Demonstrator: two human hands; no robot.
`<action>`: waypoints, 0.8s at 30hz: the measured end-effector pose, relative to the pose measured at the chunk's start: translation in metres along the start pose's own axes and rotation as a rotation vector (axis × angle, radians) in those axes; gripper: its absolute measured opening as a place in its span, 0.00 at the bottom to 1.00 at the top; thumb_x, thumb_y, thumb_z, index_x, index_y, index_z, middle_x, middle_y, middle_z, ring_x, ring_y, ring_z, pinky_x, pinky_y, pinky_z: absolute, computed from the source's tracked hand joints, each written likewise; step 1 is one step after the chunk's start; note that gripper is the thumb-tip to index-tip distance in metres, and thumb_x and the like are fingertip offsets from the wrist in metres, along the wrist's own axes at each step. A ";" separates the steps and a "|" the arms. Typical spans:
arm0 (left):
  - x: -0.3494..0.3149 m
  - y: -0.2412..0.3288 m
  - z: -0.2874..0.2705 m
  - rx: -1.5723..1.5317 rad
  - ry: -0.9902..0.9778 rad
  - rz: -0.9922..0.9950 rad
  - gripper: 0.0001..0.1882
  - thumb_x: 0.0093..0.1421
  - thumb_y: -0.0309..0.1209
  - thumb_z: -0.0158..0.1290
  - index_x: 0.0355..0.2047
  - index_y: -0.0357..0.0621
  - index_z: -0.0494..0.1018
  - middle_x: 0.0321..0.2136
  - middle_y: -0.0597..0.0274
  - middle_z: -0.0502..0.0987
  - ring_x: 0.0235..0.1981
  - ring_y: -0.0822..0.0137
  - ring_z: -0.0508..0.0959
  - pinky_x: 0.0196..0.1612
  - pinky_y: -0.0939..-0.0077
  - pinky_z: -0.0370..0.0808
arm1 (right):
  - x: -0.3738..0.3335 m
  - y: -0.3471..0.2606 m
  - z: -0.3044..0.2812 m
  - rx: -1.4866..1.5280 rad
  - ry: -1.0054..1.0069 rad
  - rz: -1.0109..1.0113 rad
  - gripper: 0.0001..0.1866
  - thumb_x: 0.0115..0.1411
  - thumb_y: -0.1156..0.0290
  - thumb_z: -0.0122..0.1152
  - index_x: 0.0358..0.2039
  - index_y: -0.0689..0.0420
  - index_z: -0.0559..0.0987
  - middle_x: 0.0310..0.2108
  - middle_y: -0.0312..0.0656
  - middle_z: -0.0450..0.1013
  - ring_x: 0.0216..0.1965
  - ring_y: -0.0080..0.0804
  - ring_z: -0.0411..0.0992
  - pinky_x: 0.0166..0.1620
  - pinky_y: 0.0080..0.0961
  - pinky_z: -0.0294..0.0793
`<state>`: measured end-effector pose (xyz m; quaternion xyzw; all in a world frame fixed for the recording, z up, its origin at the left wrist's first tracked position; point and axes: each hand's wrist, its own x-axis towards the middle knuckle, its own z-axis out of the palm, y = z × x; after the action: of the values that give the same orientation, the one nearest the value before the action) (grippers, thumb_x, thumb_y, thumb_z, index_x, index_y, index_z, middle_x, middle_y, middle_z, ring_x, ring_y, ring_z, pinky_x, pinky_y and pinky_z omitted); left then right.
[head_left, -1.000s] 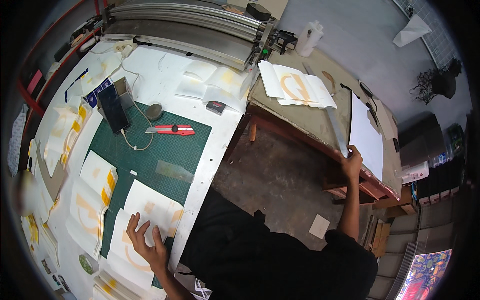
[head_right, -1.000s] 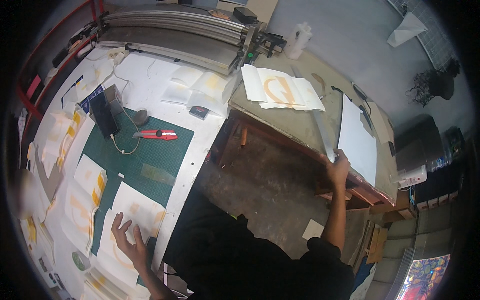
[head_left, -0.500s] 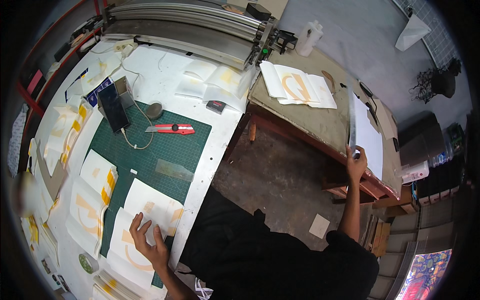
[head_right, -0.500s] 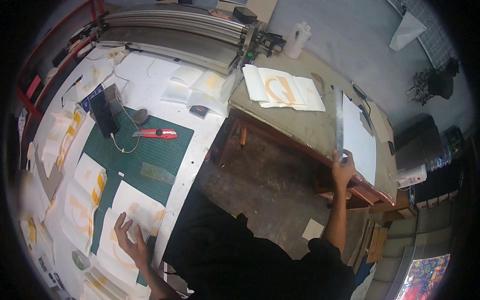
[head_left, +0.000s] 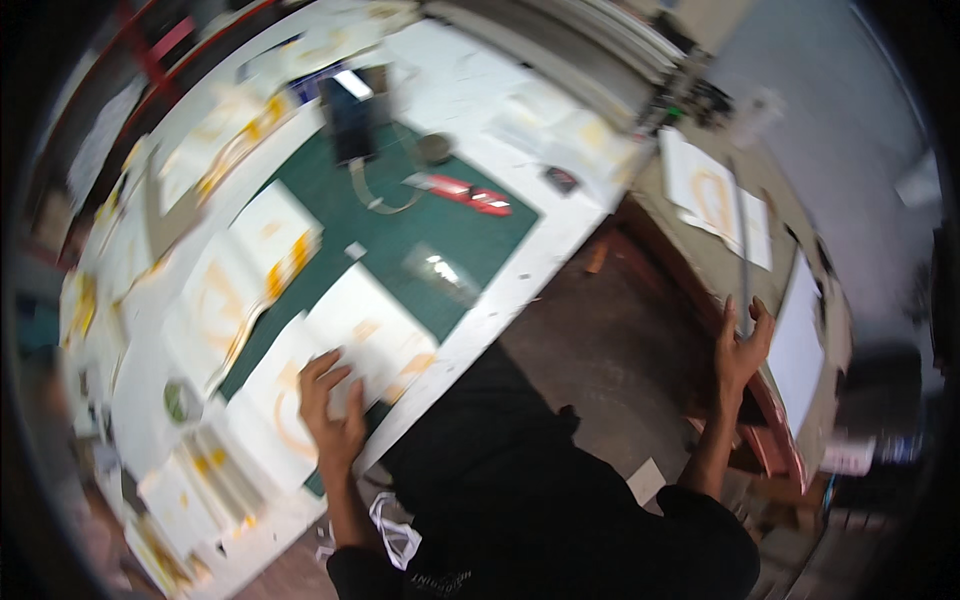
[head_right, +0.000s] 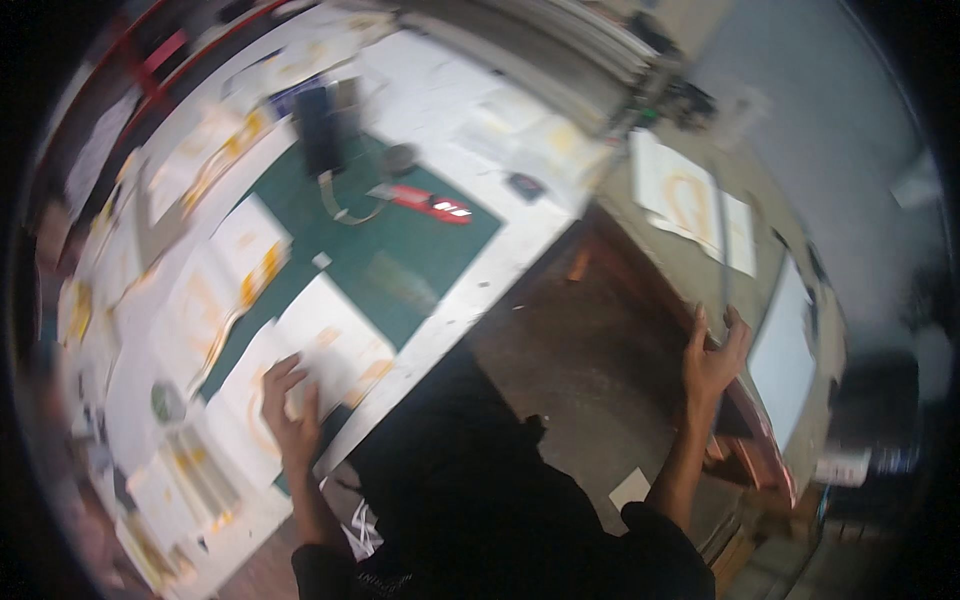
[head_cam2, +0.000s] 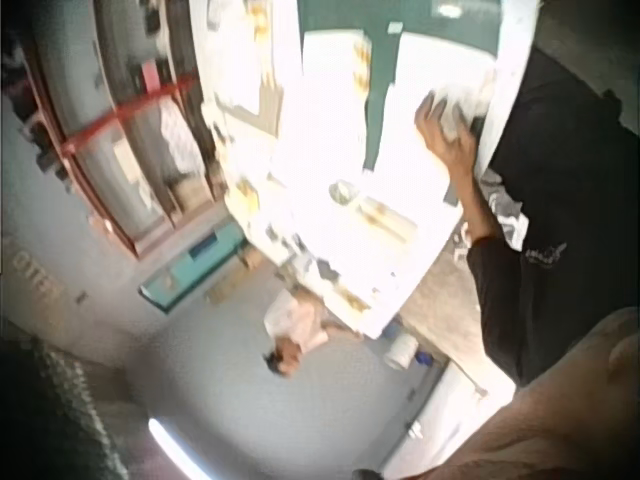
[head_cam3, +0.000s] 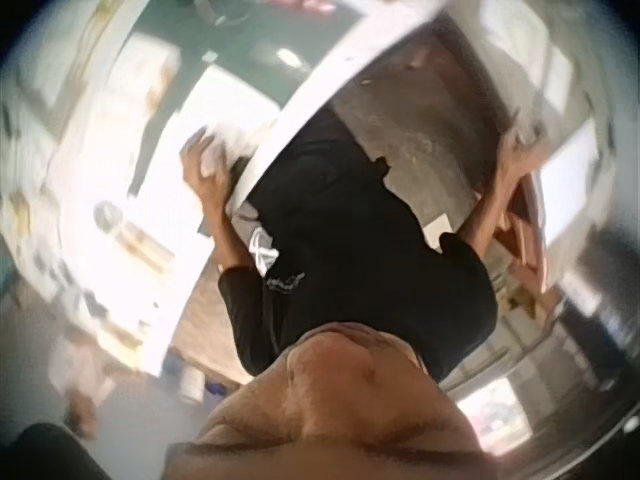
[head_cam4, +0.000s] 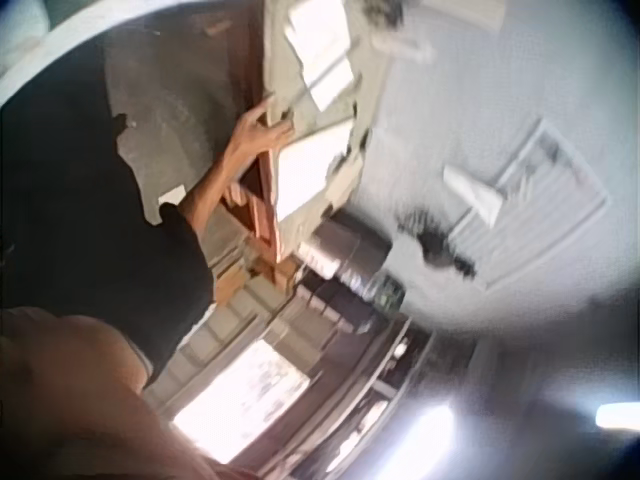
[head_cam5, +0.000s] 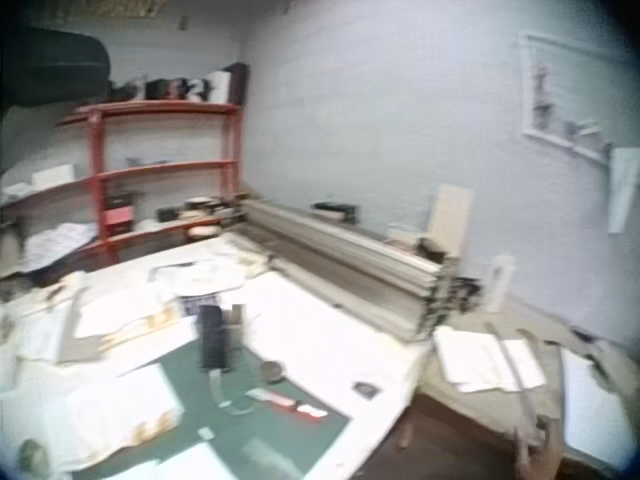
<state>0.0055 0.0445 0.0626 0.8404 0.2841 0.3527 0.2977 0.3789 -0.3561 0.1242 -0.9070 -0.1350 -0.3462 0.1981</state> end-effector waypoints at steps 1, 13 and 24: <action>0.000 0.001 -0.001 0.001 -0.011 -0.001 0.10 0.57 0.21 0.63 0.40 0.38 0.79 0.49 0.47 0.81 0.53 0.47 0.78 0.61 0.51 0.71 | -0.005 -0.027 0.011 0.125 -0.084 -0.095 0.20 0.63 0.66 0.72 0.50 0.66 0.79 0.45 0.54 0.77 0.49 0.51 0.76 0.53 0.43 0.75; -0.023 0.004 0.012 0.281 -0.156 0.099 0.11 0.59 0.26 0.64 0.42 0.42 0.82 0.51 0.54 0.80 0.60 0.50 0.76 0.67 0.47 0.67 | -0.127 -0.256 0.107 1.030 -0.988 -0.564 0.14 0.59 0.77 0.70 0.46 0.64 0.82 0.42 0.50 0.80 0.40 0.44 0.80 0.51 0.34 0.74; -0.026 -0.011 0.021 0.284 -0.219 0.063 0.14 0.60 0.23 0.59 0.47 0.41 0.81 0.56 0.53 0.79 0.64 0.48 0.74 0.71 0.42 0.62 | -0.154 -0.272 0.103 1.046 -0.983 -0.403 0.23 0.54 0.80 0.62 0.53 0.60 0.79 0.45 0.49 0.80 0.46 0.49 0.78 0.53 0.40 0.75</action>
<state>0.0028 0.0274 0.0318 0.9159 0.2704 0.2243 0.1940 0.2225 -0.0858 0.0213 -0.7024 -0.5187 0.1793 0.4533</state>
